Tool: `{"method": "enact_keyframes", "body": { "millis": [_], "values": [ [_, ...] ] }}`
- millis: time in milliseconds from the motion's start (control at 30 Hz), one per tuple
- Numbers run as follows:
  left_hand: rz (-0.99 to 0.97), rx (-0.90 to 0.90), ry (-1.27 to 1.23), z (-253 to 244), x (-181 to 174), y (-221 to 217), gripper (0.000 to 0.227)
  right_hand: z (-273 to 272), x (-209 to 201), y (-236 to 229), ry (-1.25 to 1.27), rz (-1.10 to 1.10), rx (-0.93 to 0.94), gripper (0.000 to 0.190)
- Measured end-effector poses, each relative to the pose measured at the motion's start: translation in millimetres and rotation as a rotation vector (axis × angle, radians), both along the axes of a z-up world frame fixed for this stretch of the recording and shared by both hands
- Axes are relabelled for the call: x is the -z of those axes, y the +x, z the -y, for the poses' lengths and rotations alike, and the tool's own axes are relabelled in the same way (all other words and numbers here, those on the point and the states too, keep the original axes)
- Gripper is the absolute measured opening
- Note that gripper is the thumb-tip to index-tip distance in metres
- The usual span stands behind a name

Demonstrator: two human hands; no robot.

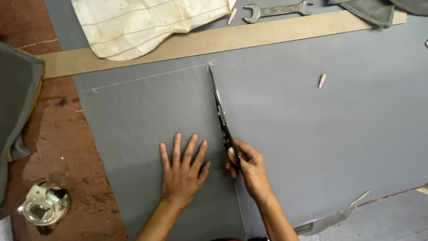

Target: The person cuts a large sheet of gray fabric using shears, then marks it with chalk. They place a smaller mesh fabric piece on top, align it, and mark it with chalk. They use a ruler to draw straight lines on the gray fabric and measure with a tape measure.

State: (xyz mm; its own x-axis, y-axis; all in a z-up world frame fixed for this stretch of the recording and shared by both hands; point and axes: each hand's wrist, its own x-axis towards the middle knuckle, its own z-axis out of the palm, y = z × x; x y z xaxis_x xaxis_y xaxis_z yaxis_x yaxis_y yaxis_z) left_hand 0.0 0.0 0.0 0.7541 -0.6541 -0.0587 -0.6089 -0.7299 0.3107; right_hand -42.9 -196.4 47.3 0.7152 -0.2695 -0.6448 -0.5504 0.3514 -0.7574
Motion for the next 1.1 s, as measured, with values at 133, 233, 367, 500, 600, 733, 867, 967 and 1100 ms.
{"method": "enact_keyframes", "body": {
  "millis": [133, 233, 367, 500, 600, 733, 867, 967, 1100],
  "values": [
    [0.016, -0.137, -0.125, 14.0, -9.4, 15.0, 0.046, 17.8, -5.2, -13.2, 0.099, -0.053, -0.012, 0.047],
    [0.05, -0.263, -0.161, 47.1, -0.9, 55.5, 0.048, 43.7, -11.8, -15.2, 0.13, -0.081, -0.079, 0.048],
    [0.113, -0.297, -0.057, 75.4, -4.0, 88.0, 0.054, 104.3, -9.5, 14.2, 0.114, -0.082, -0.252, 0.048],
    [0.086, -0.305, 0.03, 79.2, -7.6, 90.8, 0.056, 187.3, -8.2, 70.1, -0.036, -0.163, -0.566, 0.046],
    [0.101, -0.298, 0.057, 79.6, -3.7, 89.9, 0.055, 241.6, -13.5, 135.0, -0.096, -0.123, -0.85, 0.043],
    [0.023, -0.295, 0.056, 79.6, -1.7, 90.4, 0.056, 279.5, -15.9, 209.2, -0.231, -0.127, -1.105, 0.047],
    [-0.052, -0.29, 0.118, 81.6, -0.7, 91.2, 0.059, 294.8, -15.4, 250.5, -0.355, -0.2, -1.238, 0.052],
    [-0.068, -0.286, 0.14, 81.5, -0.1, 91.1, 0.06, 298.0, -8.6, 265.4, -0.33, -0.225, -1.27, 0.053],
    [-0.071, -0.28, 0.151, 81.1, 0.9, 94.8, 0.06, 302.4, -2.5, 271.5, -0.247, -0.14, -1.361, 0.054]
  ]
}}
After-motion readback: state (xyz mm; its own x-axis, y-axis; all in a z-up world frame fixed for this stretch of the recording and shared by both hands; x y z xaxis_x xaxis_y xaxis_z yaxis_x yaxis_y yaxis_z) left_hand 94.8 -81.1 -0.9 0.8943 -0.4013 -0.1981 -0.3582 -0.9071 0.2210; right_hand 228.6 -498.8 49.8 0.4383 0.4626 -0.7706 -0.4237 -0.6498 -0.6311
